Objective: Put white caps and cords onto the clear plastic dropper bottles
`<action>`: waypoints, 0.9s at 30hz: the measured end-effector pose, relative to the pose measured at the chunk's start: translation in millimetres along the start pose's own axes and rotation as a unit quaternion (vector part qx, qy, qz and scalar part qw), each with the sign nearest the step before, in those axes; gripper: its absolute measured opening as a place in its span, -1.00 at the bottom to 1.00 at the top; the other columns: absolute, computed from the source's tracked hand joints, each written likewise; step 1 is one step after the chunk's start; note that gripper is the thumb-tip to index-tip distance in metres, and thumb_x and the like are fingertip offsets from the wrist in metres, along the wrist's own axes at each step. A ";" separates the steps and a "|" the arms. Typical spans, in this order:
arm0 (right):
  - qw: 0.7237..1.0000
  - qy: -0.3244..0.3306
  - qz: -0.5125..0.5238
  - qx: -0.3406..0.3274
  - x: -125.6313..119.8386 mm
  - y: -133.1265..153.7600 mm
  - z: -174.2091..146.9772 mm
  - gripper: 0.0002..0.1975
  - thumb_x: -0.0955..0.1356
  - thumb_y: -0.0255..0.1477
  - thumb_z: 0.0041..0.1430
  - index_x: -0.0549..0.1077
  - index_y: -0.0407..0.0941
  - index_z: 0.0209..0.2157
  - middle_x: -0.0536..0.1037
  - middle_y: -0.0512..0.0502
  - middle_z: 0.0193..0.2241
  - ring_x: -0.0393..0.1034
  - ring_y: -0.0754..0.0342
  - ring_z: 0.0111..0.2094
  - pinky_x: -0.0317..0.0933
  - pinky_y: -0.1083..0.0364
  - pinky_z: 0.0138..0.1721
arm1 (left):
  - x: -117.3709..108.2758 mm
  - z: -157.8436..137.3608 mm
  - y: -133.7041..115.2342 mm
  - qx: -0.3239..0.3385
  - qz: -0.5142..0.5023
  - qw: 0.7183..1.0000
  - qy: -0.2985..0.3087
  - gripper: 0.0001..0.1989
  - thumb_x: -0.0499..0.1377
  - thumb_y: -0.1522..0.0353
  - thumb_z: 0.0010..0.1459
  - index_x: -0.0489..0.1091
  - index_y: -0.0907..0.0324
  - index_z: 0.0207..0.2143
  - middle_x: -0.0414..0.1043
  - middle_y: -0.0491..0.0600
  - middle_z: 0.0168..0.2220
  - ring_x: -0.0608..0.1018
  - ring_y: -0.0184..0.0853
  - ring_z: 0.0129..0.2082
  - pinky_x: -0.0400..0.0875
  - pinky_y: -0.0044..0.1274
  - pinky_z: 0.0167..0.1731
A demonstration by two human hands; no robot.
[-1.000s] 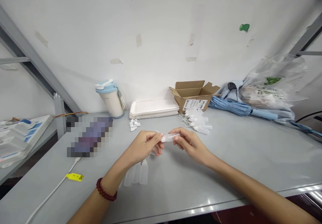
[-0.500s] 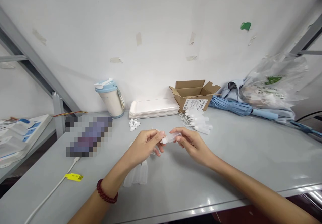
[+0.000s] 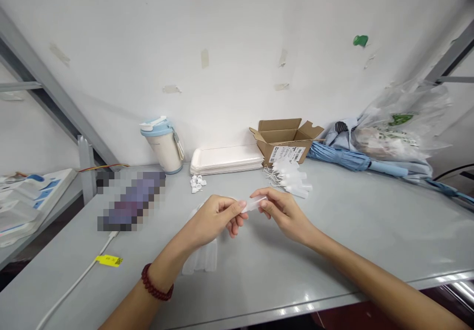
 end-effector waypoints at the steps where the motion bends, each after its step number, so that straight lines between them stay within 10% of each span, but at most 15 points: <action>1: 1.000 -0.002 -0.003 0.008 -0.2 -0.5 0.0 -0.68 0.19 -0.19 0.25 0.40 -0.12 -0.18 0.27 0.05 -0.61 0.15 0.16 -0.58 0.05 0.15 -0.53 | -0.1 -0.5 -1.6 0.013 0.019 1.000 -0.010 -0.63 0.09 0.14 0.14 0.41 0.26 -0.51 0.37 -0.08 -0.57 0.42 -0.43 -0.58 0.33 -0.58 -0.52; 7: 0.998 -0.009 0.023 0.052 -2.0 -1.5 2.5 -0.63 0.20 -0.13 0.22 0.41 -0.14 -0.29 0.17 0.10 -0.67 0.08 0.18 -0.63 -0.05 0.16 -0.58 | -3.7 -0.2 -6.1 0.057 0.090 0.990 -0.096 -0.75 0.18 0.21 0.07 0.41 0.23 -0.48 0.36 -0.12 -0.57 0.41 -0.42 -0.53 0.28 -0.61 -0.51; 15: 0.999 -0.014 0.021 0.035 -0.5 -1.0 1.4 -0.63 0.20 -0.14 0.23 0.40 -0.15 -0.26 0.21 0.09 -0.64 0.10 0.19 -0.61 -0.01 0.16 -0.56 | 4.7 1.5 2.7 -0.018 -0.014 1.000 0.003 -0.58 0.02 0.11 0.18 0.38 0.28 -0.47 0.31 -0.09 -0.58 0.41 -0.42 -0.61 0.35 -0.55 -0.57; 27: 0.987 0.002 0.107 0.120 3.3 -11.4 6.4 -0.55 0.22 -0.03 0.14 0.32 -0.17 -0.48 0.13 0.15 -0.71 0.02 0.24 -0.67 -0.03 0.19 -0.61 | 5.2 1.3 -8.8 0.175 0.312 0.926 -0.122 -0.70 0.03 0.28 0.19 0.37 0.22 -0.53 0.37 -0.08 -0.54 0.36 -0.40 -0.51 0.20 -0.56 -0.47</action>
Point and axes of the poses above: each hand's wrist, its own z-axis towards the middle knuckle, its own x-axis out of the palm, y = z × x, the point moved 5 cm from there along z, towards the middle knuckle
